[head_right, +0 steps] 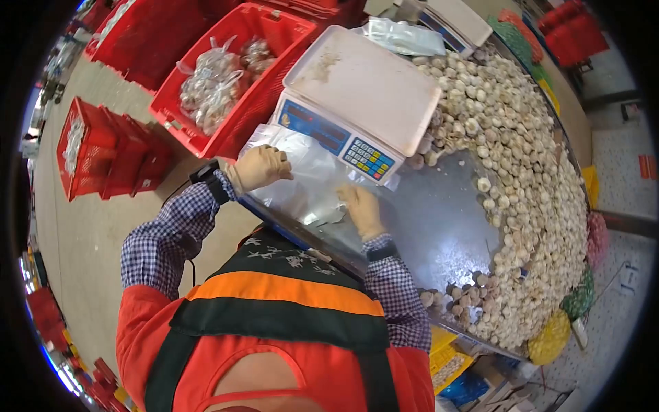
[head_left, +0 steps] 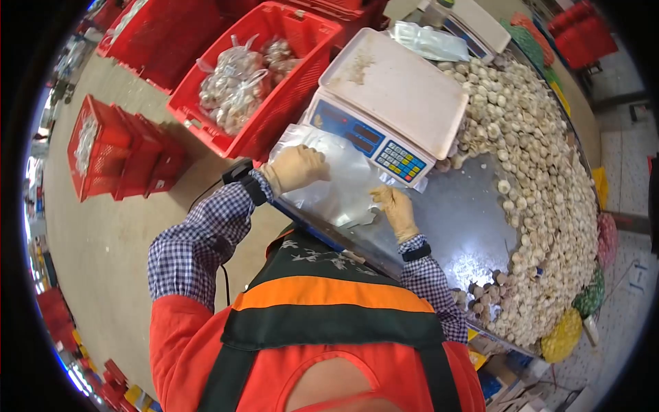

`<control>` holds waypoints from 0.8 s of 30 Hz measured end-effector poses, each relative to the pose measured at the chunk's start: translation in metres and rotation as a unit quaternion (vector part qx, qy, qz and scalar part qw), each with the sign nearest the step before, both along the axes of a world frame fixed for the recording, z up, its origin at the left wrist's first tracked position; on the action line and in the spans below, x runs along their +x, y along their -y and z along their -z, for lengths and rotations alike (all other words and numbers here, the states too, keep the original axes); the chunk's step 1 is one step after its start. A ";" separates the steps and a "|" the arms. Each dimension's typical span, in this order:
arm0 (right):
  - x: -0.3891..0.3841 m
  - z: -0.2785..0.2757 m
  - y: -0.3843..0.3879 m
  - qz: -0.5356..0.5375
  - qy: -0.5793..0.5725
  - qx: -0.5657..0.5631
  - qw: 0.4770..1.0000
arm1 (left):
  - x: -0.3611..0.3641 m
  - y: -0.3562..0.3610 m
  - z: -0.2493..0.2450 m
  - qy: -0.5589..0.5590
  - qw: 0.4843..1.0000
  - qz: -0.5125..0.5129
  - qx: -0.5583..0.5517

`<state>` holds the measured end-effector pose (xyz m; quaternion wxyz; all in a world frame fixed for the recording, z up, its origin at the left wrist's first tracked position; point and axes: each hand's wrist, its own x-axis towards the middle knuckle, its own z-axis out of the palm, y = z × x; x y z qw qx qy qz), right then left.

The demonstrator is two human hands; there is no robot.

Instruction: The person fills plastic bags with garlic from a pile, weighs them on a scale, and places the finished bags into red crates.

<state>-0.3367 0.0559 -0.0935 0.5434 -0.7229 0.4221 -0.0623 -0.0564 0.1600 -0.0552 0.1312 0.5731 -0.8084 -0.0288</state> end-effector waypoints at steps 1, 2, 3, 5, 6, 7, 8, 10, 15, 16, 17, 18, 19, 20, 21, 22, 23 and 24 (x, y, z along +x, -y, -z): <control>0.006 -0.012 -0.005 0.054 0.097 0.063 0.992 | -0.001 0.000 0.001 -0.013 1.000 0.018 0.000; 0.004 -0.015 0.000 0.063 0.103 0.063 0.991 | -0.013 0.006 0.001 -0.008 1.000 0.027 0.001; 0.009 -0.020 0.000 0.020 0.111 0.038 0.993 | -0.017 0.006 0.000 -0.005 0.999 0.032 0.006; 0.017 -0.023 -0.001 -0.044 0.128 0.026 0.991 | -0.024 0.008 -0.003 -0.012 0.999 0.037 0.016; 0.019 -0.025 -0.002 -0.039 0.130 0.023 0.990 | -0.026 0.009 -0.003 -0.009 0.999 0.043 0.014; 0.021 -0.028 -0.003 -0.003 0.162 0.117 0.980 | -0.028 0.010 -0.004 -0.007 0.999 0.054 -0.007; 0.023 -0.035 -0.003 0.031 0.193 0.210 0.958 | -0.030 0.011 -0.009 -0.005 0.998 0.064 -0.027; 0.021 -0.043 -0.005 0.086 0.200 0.213 0.952 | -0.032 0.013 -0.021 -0.039 0.997 0.065 -0.022; -0.016 -0.078 -0.007 0.208 0.173 0.089 0.958 | -0.048 0.014 -0.030 -0.220 0.965 -0.128 -0.055; -0.034 -0.071 -0.003 0.242 0.193 0.085 0.947 | -0.051 0.014 -0.026 -0.269 0.946 -0.179 -0.023; -0.055 -0.072 -0.001 0.195 0.127 -0.114 0.966 | -0.055 0.015 -0.017 -0.259 0.951 -0.167 -0.015; -0.076 -0.075 0.000 0.139 0.056 -0.309 0.939 | -0.056 0.014 -0.004 -0.223 0.961 -0.157 0.048; -0.094 -0.081 0.000 0.239 0.140 -0.160 0.948 | -0.063 0.012 -0.003 -0.174 0.968 -0.139 0.114; -0.112 -0.088 -0.001 0.329 0.218 -0.004 0.919 | -0.072 0.011 -0.003 -0.125 0.968 -0.121 0.180; -0.130 -0.093 -0.005 0.283 0.109 -0.181 0.936 | -0.078 0.012 0.002 -0.065 0.942 -0.097 0.316; -0.152 -0.096 -0.008 0.224 -0.004 -0.351 0.909 | -0.080 0.009 0.006 -0.065 0.941 -0.099 0.316; -0.189 -0.082 -0.006 0.332 0.086 -0.227 0.911 | -0.082 0.005 0.009 0.028 0.953 -0.054 0.298; -0.223 -0.067 -0.002 0.430 0.174 -0.095 0.881 | -0.083 0.003 0.015 0.121 0.953 -0.007 0.277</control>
